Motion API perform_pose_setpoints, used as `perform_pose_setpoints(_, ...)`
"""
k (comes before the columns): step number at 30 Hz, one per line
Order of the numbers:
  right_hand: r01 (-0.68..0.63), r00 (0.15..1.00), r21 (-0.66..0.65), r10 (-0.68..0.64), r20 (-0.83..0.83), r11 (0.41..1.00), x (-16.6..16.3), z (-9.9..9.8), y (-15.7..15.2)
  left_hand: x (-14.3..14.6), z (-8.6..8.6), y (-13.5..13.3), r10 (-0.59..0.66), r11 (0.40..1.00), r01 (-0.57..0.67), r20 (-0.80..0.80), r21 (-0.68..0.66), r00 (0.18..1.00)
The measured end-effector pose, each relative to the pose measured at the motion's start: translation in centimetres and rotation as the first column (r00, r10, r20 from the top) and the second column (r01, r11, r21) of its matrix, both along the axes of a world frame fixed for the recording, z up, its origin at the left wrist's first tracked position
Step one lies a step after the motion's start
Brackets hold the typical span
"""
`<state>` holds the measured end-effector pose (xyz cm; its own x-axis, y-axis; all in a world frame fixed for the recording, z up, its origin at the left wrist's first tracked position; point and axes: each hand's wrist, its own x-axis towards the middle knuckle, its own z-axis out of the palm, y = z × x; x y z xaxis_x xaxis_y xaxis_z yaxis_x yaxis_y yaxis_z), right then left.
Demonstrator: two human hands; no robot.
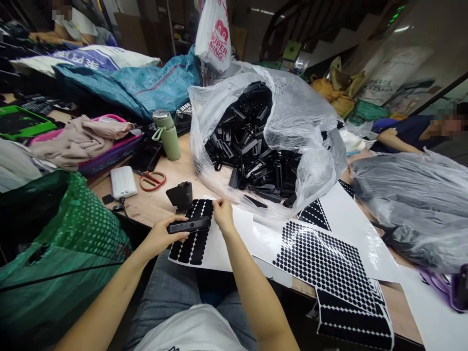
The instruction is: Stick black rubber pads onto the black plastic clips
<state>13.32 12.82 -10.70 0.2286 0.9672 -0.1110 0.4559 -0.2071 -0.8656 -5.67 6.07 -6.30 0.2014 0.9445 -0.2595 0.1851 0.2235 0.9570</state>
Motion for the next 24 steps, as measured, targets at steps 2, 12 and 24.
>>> perform_pose_setpoints(2, 0.007, 0.997, 0.01, -0.006, -0.074, 1.0, 1.0, 0.4, -1.0, 0.5, -0.1, 0.2, -0.01, 1.0, 0.01, 0.024, -0.014, 1.0)
perform_pose_setpoints(12, 0.02, 0.992, -0.027, -0.023, -0.122, 0.999, -0.8, -0.1, 0.0, 3.3, -5.1, 2.1, 0.015, 0.997, -0.009, 0.071, -0.08, 0.997)
perform_pose_setpoints(24, -0.365, 0.915, -0.058, 0.347, -0.205, 0.929, 2.1, 8.7, -7.7, 4.4, 0.0, 0.8, -0.107, 0.992, 0.1, 0.096, 0.076, 0.99)
